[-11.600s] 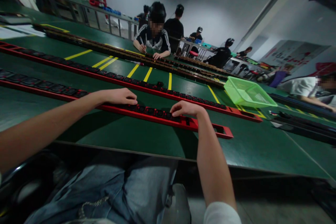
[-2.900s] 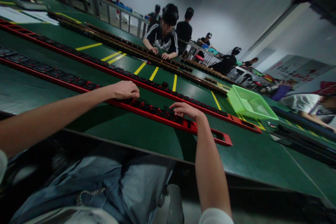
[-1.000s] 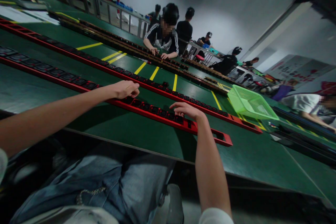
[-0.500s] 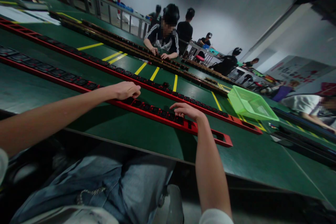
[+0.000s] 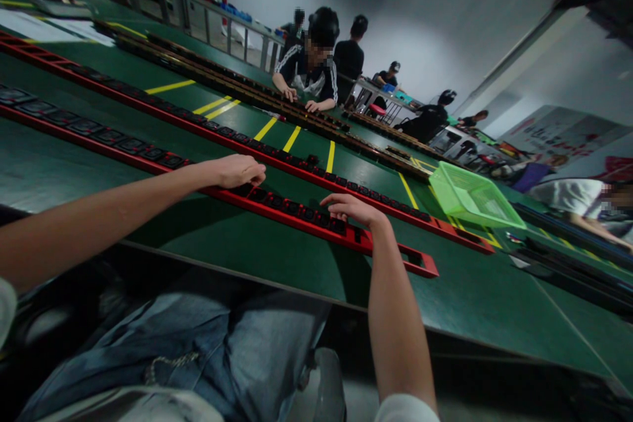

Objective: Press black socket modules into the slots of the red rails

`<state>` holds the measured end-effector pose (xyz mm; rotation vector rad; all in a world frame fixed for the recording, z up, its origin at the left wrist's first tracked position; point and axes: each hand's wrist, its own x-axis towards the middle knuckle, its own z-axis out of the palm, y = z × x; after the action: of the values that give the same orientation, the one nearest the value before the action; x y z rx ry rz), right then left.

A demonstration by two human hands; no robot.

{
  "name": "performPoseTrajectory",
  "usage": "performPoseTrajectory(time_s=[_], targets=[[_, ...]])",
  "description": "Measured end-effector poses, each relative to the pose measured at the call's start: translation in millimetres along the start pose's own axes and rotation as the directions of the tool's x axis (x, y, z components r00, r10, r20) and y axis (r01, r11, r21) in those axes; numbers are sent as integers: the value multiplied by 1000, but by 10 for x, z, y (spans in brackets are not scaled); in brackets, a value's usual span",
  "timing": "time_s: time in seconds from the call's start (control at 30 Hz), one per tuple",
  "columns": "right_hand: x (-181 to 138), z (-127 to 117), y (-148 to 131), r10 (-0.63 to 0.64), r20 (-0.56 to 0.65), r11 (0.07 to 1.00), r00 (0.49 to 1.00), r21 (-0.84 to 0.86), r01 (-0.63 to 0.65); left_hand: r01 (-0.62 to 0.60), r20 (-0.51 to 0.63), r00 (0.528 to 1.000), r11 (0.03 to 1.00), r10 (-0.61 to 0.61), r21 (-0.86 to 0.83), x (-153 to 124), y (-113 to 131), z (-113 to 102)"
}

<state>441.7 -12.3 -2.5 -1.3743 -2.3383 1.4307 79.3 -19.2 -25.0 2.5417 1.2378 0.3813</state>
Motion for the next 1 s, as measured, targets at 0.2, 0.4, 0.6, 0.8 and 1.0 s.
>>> performPoseTrajectory(time_s=[0.2, 0.4, 0.6, 0.8, 1.0], targets=[[8, 1, 2, -7, 1, 1000, 1000, -14, 8, -1, -3, 1000, 1000, 1, 25, 9, -37, 18], [7, 5, -5, -7, -6, 1000, 1000, -17, 7, -30, 2, 1000, 996, 30, 83, 4, -48, 15], [-3, 18, -21, -4, -10, 1000, 1000, -8, 4, -13, 22, 1000, 994, 10, 106, 13, -48, 15], [-4, 27, -34, 0, -18, 1000, 1000, -24, 0, -11, 32, 999, 987, 6, 160, 16, -24, 0], [1, 14, -18, -38, 10, 992, 999, -118, 38, -16, 27, 1000, 983, 12, 182, 23, -44, 24]])
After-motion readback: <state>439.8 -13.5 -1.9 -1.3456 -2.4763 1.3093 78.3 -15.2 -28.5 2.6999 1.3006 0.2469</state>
